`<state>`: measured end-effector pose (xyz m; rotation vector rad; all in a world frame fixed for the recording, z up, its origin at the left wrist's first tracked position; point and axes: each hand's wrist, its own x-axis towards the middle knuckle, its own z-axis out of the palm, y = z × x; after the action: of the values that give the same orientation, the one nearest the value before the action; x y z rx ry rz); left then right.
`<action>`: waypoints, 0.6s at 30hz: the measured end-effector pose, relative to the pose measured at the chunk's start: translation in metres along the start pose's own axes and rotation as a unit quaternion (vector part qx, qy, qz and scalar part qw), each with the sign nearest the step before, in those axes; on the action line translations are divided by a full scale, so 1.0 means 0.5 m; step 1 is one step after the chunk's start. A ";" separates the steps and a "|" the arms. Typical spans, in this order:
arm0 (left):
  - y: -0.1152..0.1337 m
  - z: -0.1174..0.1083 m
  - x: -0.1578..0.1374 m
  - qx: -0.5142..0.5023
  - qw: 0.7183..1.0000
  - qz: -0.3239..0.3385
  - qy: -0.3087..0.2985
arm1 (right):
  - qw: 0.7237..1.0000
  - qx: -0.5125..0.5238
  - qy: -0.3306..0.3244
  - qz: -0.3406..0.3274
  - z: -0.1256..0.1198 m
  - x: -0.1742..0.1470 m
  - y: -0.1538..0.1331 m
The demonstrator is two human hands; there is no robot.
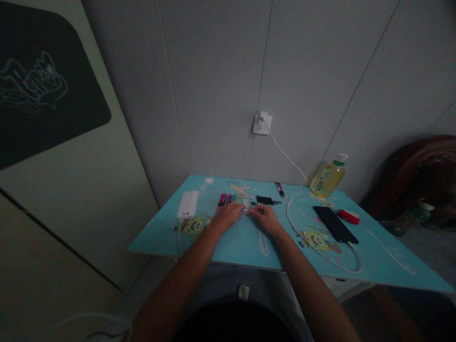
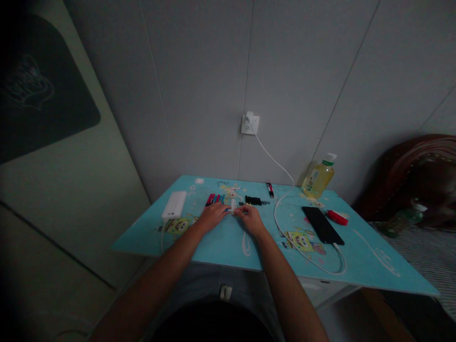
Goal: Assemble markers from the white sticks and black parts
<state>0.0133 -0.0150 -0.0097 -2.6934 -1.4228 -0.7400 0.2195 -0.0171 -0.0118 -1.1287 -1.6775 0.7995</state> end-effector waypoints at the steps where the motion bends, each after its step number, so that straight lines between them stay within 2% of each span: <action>1: 0.001 -0.001 0.000 0.000 1.000 -0.003 -0.002 | 1.000 -0.003 -0.001 0.000 0.000 0.000 -0.001; 10: 0.020 0.002 -0.015 0.009 0.999 -0.029 -0.040 | 0.999 -0.043 0.005 -0.013 0.019 -0.009 -0.002; 15: 0.017 0.005 -0.010 0.009 0.998 -0.042 -0.042 | 0.996 -0.082 -0.001 -0.026 0.023 -0.009 -0.011; 18: 0.016 0.008 -0.006 0.006 0.998 -0.054 -0.036 | 0.991 -0.129 0.032 -0.021 0.015 -0.005 -0.008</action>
<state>0.0195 -0.0212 -0.0128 -2.6790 -1.5939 -0.6422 0.2116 -0.0212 -0.0120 -1.2758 -1.7809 0.5229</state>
